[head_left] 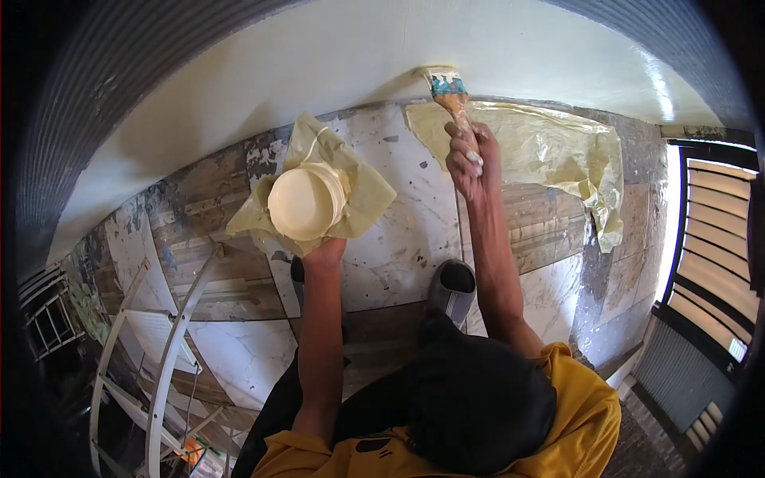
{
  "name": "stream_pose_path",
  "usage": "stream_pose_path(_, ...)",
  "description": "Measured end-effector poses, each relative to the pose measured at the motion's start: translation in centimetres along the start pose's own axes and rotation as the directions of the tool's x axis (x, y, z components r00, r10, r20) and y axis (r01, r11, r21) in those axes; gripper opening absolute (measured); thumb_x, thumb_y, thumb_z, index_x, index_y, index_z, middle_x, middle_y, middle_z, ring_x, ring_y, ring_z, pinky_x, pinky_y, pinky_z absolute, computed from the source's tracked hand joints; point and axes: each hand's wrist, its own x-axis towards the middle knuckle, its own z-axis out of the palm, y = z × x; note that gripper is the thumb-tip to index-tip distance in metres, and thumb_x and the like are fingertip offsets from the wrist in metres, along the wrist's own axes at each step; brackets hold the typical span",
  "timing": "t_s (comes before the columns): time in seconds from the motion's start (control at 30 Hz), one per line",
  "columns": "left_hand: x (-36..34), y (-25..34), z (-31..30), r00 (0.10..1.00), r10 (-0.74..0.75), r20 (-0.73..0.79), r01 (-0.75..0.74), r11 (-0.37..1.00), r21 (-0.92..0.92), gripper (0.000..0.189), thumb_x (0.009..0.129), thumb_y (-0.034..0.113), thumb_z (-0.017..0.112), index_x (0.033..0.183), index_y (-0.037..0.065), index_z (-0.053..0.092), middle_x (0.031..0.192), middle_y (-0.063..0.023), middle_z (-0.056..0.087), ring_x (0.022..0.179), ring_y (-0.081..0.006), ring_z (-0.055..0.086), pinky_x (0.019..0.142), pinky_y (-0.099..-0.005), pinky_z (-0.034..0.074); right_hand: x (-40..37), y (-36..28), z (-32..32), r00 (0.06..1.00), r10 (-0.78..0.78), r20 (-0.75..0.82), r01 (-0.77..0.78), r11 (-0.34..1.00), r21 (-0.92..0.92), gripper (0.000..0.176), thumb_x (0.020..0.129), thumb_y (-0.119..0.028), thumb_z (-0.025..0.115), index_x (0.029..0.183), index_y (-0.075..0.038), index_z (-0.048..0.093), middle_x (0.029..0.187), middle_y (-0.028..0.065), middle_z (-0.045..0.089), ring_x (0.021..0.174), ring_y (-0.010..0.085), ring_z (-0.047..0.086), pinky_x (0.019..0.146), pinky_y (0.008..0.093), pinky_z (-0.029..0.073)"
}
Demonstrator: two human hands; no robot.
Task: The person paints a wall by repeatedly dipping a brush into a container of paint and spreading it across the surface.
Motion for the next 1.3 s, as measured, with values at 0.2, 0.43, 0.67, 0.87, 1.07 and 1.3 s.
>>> stream_pose_path(0.2,0.7,-0.5,0.5,0.999,-0.003,0.041,0.002,1.0,0.021,0.064,0.087,0.051,0.055,0.135,0.011,0.043,0.139,-0.0077,0.044,0.13,-0.0268,0.039,0.111,-0.045,0.028,-5.5,4.2,9.1,0.942,-0.312,-0.121,0.256,0.905,-0.339,0.024,0.092,-0.015,0.041,0.112,-0.002,0.043,0.068,0.004,0.043,0.039,0.0092,0.038,0.027,0.0206,0.03)
stream_pose_path(0.43,0.8,-1.3,-0.4,0.997,0.027,-0.071,-0.019,0.993,0.113,0.061,0.086,0.05,0.057,0.131,0.011,0.047,0.136,-0.0079,0.047,0.128,-0.0268,0.042,0.11,-0.0442,0.03,-1.3,4.3,5.8,0.6,-0.644,0.476,0.098,-0.531,-0.842,0.032,0.086,-0.005,0.055,0.118,-0.001,0.049,0.066,0.0128,0.059,0.057,0.0119,0.054,0.051,0.027,0.041)
stream_pose_path(0.67,0.3,-1.6,-0.4,0.996,-0.018,-0.093,0.024,0.998,0.065,0.06,0.086,0.049,0.057,0.13,0.01,0.048,0.135,-0.008,0.049,0.127,-0.0266,0.043,0.11,-0.0439,0.031,1.6,2.6,-3.8,0.704,-0.573,0.42,-0.085,-0.655,-0.751,0.024,0.086,-0.006,0.057,0.11,-0.003,0.057,0.054,0.01,0.051,0.046,0.0119,0.048,0.047,0.0286,0.038)
stream_pose_path(0.87,-0.2,-1.4,0.4,0.993,0.0,-0.117,0.008,0.998,0.065,0.061,0.086,0.051,0.057,0.13,0.01,0.048,0.136,-0.008,0.048,0.127,-0.0269,0.043,0.109,-0.0442,0.031,-3.1,1.2,-5.8,0.775,-0.63,0.052,-0.116,-0.223,-0.968,0.027,0.089,-0.01,0.047,0.115,-0.01,0.053,0.064,0.0054,0.054,0.042,0.0116,0.044,0.04,0.0253,0.033)
stream_pose_path(1.07,-0.8,-1.1,-0.4,0.992,0.022,-0.125,-0.014,0.998,0.069,0.062,0.086,0.052,0.055,0.131,0.01,0.047,0.137,-0.0076,0.047,0.127,-0.0263,0.043,0.109,-0.0446,0.031,-6.0,-0.6,-3.1,0.809,-0.39,-0.44,0.031,0.776,-0.63,0.018,0.093,-0.019,0.037,0.105,-0.008,0.045,0.065,0.0019,0.045,0.037,0.0076,0.033,0.028,0.0194,0.026)
stream_pose_path(1.3,-0.6,-1.4,0.5,0.994,0.037,-0.1,-0.03,0.997,0.073,0.062,0.086,0.052,0.055,0.131,0.01,0.047,0.136,-0.0079,0.048,0.127,-0.0266,0.044,0.109,-0.0443,0.032,-2.7,-3.3,-6.5,0.952,-0.08,-0.295,0.023,0.981,-0.191,0.019,0.093,-0.018,0.032,0.091,-0.002,0.042,0.066,0.0036,0.043,0.039,0.0095,0.036,0.028,0.0216,0.032)
